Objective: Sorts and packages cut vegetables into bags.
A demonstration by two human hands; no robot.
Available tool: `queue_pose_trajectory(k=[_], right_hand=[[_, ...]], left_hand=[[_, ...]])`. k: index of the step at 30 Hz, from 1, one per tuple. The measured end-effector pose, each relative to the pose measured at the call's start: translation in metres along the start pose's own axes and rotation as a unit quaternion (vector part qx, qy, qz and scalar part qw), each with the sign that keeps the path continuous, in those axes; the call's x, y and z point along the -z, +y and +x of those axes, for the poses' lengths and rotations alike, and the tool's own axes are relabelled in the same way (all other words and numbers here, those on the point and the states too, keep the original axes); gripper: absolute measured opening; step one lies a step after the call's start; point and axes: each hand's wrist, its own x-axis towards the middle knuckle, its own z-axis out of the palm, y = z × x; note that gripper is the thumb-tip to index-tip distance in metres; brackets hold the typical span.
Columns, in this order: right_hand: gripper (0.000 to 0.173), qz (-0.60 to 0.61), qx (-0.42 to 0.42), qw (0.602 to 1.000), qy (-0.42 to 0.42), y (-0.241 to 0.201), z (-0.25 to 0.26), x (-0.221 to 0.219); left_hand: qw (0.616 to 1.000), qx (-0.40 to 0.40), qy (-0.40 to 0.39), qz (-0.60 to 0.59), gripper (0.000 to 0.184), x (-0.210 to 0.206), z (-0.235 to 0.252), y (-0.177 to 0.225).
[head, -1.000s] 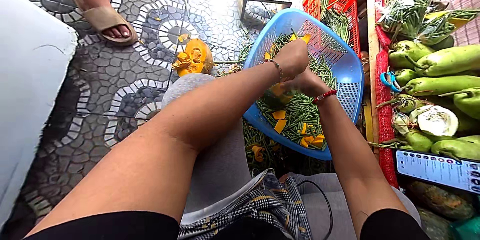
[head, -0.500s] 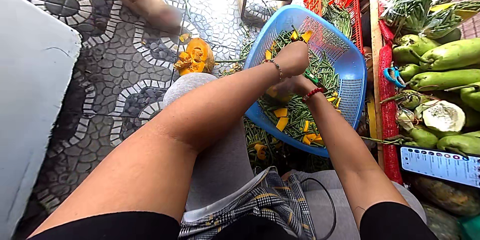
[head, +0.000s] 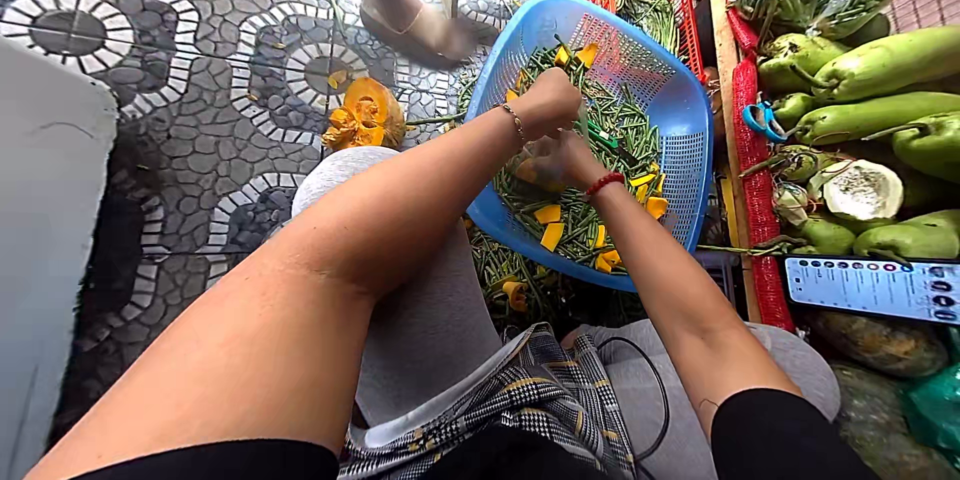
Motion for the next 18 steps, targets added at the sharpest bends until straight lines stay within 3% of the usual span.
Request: queue_pose_trajectory(k=[1,2,3,5,7,9,11,13,16,18], right_hand=[[0.036,0.024,0.026,0.999,0.035,0.001,-0.009,0.008],[0.033,0.060,0.042,0.993,0.090,0.002,-0.021,0.017],[0.029,0.118,0.059,0.977,0.166,0.004,-0.038,0.024],[0.024,0.225,0.042,0.930,0.288,0.006,-0.076,0.030],[0.027,0.193,-0.111,0.943,0.248,0.007,-0.118,0.019],[0.040,0.125,-0.249,0.954,0.114,0.013,-0.123,-0.011],[0.047,0.047,-0.328,0.944,0.005,0.013,-0.108,-0.043],[0.039,0.010,-0.349,0.937,-0.030,0.007,-0.100,-0.064],[0.023,0.012,-0.312,0.949,-0.037,-0.002,-0.099,-0.079],[0.023,0.034,-0.294,0.955,-0.025,-0.002,-0.102,-0.082]], left_hand=[[0.986,0.148,-0.072,-0.008,0.036,0.016,-0.010,0.033],[0.999,-0.003,0.017,-0.032,0.033,0.001,0.003,-0.004],[0.996,-0.046,0.019,-0.071,0.034,-0.003,0.023,-0.023],[0.995,-0.004,0.012,-0.095,0.031,0.000,0.038,-0.023],[0.999,0.008,0.026,-0.046,0.031,0.001,0.037,-0.015],[0.998,-0.033,0.038,0.048,0.034,0.002,0.034,-0.011],[0.986,-0.071,0.046,0.144,0.039,0.002,0.033,-0.008],[0.974,-0.089,0.051,0.204,0.040,0.004,0.030,-0.005],[0.963,-0.112,0.062,0.238,0.038,0.006,0.026,-0.009],[0.955,-0.148,0.060,0.251,0.036,0.005,0.023,-0.011]])
